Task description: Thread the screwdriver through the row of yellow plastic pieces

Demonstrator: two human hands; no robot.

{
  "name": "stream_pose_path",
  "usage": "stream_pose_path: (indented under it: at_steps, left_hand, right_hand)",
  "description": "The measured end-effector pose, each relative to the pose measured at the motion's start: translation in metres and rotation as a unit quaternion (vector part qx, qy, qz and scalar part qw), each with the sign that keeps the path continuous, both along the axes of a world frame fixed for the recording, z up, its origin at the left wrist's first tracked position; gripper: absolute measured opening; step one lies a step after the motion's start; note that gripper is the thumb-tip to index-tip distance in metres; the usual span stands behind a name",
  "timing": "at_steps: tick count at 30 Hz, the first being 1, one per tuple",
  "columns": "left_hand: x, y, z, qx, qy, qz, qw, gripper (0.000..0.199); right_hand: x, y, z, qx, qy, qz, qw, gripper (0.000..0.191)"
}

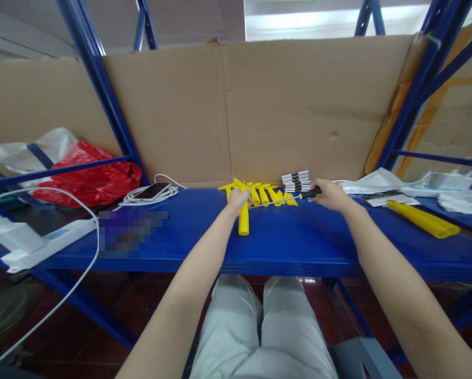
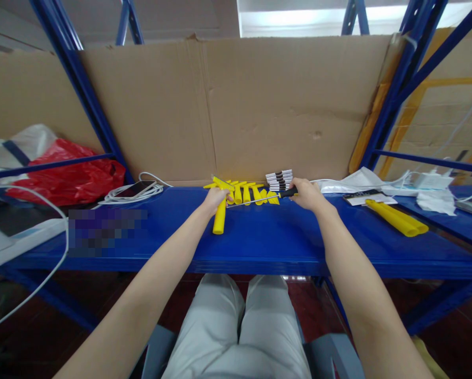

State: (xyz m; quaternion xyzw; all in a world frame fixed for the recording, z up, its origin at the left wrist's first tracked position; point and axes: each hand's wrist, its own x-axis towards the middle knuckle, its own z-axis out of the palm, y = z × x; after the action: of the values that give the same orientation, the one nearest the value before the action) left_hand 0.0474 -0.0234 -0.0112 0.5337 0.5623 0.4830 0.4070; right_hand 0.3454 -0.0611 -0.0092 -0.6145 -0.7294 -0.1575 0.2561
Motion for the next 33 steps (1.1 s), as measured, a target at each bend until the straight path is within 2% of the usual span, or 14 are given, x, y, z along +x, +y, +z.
stream_pose_path:
  at_steps: [11, 18, 26, 33]
  left_hand:
    - [-0.005, 0.006, -0.005, 0.019, 0.082, -0.002, 0.996, 0.020]
    - [-0.008, 0.013, -0.009, 0.027, 0.109, 0.005, 0.994, 0.016]
    - [-0.009, 0.014, -0.010, 0.019, 0.117, 0.009, 0.993, 0.008]
    - [-0.008, 0.013, -0.010, 0.016, 0.101, 0.005, 0.995, 0.008]
  right_hand:
    - [0.016, 0.002, -0.001, 0.047, 0.036, -0.053, 0.997, 0.022]
    - [0.019, 0.002, -0.001, 0.054, 0.053, -0.094, 0.993, 0.022]
    - [0.021, 0.001, -0.001, 0.063, 0.072, -0.068, 0.993, 0.020]
    - [0.019, 0.001, -0.002, 0.051, 0.075, -0.070, 0.993, 0.020]
